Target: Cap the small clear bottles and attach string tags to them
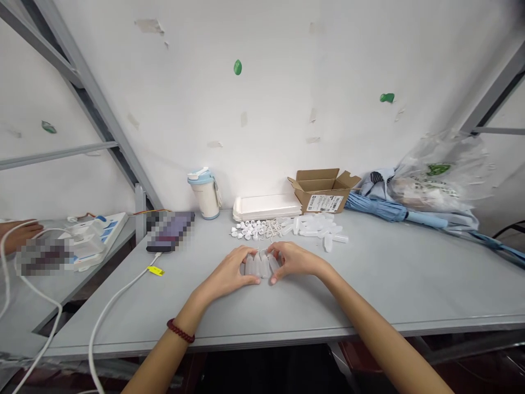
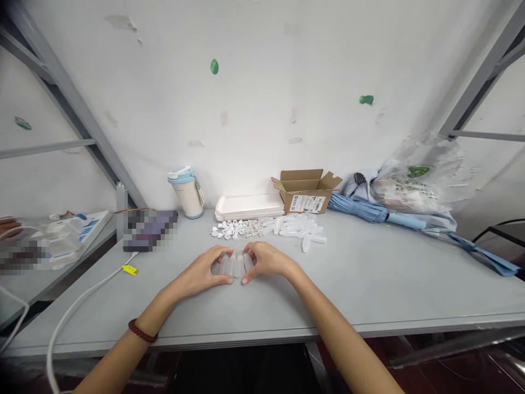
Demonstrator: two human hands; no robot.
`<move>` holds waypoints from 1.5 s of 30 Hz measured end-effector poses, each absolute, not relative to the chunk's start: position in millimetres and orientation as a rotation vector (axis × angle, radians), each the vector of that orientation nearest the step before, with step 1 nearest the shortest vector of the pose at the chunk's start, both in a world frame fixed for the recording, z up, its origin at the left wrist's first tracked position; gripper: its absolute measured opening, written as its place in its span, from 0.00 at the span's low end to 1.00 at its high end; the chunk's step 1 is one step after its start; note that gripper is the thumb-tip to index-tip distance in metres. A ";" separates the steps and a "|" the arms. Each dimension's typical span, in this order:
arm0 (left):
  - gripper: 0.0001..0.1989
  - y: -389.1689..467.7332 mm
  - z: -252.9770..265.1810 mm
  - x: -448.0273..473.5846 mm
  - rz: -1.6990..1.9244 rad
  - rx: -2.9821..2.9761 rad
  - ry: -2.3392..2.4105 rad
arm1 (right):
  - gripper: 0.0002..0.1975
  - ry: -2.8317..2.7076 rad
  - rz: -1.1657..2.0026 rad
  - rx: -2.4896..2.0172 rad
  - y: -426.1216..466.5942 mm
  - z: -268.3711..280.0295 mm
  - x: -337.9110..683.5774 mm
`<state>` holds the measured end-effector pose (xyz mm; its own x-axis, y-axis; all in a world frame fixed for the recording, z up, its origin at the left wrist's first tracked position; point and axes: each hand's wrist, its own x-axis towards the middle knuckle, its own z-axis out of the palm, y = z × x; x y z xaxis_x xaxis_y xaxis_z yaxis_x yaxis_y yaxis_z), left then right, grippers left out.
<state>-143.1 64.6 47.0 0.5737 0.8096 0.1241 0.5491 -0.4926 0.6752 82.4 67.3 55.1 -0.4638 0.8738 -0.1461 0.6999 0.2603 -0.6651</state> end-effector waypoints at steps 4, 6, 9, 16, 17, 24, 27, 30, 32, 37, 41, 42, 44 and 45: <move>0.28 65.4 43.5 -143.3 0.588 2.258 1.054 | 0.41 -2.309 1.012 -1.426 70.7 51.1 84.8; 0.28 65.2 42.5 -142.4 0.593 2.282 1.056 | 0.39 -2.306 0.991 -1.419 71.2 49.9 84.8; 0.27 63.7 43.2 -140.1 0.600 2.321 1.061 | 0.38 -2.286 0.975 -1.436 70.1 49.9 83.5; 0.27 61.8 43.0 -137.5 0.610 2.388 1.085 | 0.37 -2.270 0.950 -1.463 67.0 52.9 80.7; 0.27 62.0 42.2 -137.7 0.610 2.390 1.089 | 0.37 -2.274 0.943 -1.463 66.8 53.0 80.6; 0.27 65.0 38.0 -138.3 0.632 2.388 1.087 | 0.33 -2.307 0.879 -1.448 63.6 56.1 79.2; 0.27 65.5 38.5 -137.4 0.633 2.364 1.097 | 0.33 -2.313 0.882 -1.457 62.4 58.1 78.4; 0.27 64.9 40.4 -137.4 0.636 2.328 1.121 | 0.33 -2.311 0.899 -1.449 62.4 58.5 78.6; 0.29 64.6 41.9 -139.7 0.627 2.309 1.117 | 0.34 -2.312 0.902 -1.452 63.3 57.5 79.5; 0.34 66.0 46.5 -150.9 0.579 2.268 1.107 | 0.39 -2.321 0.962 -1.458 66.8 54.7 81.7; 0.31 66.0 50.6 -152.1 0.563 2.257 1.176 | 0.39 -2.312 0.971 -1.464 66.7 55.1 81.4; 0.30 65.7 51.2 -151.0 0.560 2.255 1.187 | 0.39 -2.308 0.966 -1.471 66.3 55.4 81.1; 0.30 65.4 51.1 -148.5 0.555 2.254 1.207 | 0.39 -2.302 0.957 -1.479 65.6 55.4 80.4; 0.31 65.4 50.4 -147.4 0.554 2.257 1.214 | 0.39 -2.300 0.952 -1.480 65.6 55.2 80.1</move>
<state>-147.4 65.4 50.4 0.5158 0.8497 0.1096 0.6398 -0.4671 0.6103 80.1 65.6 55.2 -0.4556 0.8794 -0.1380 0.7196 0.2726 -0.6387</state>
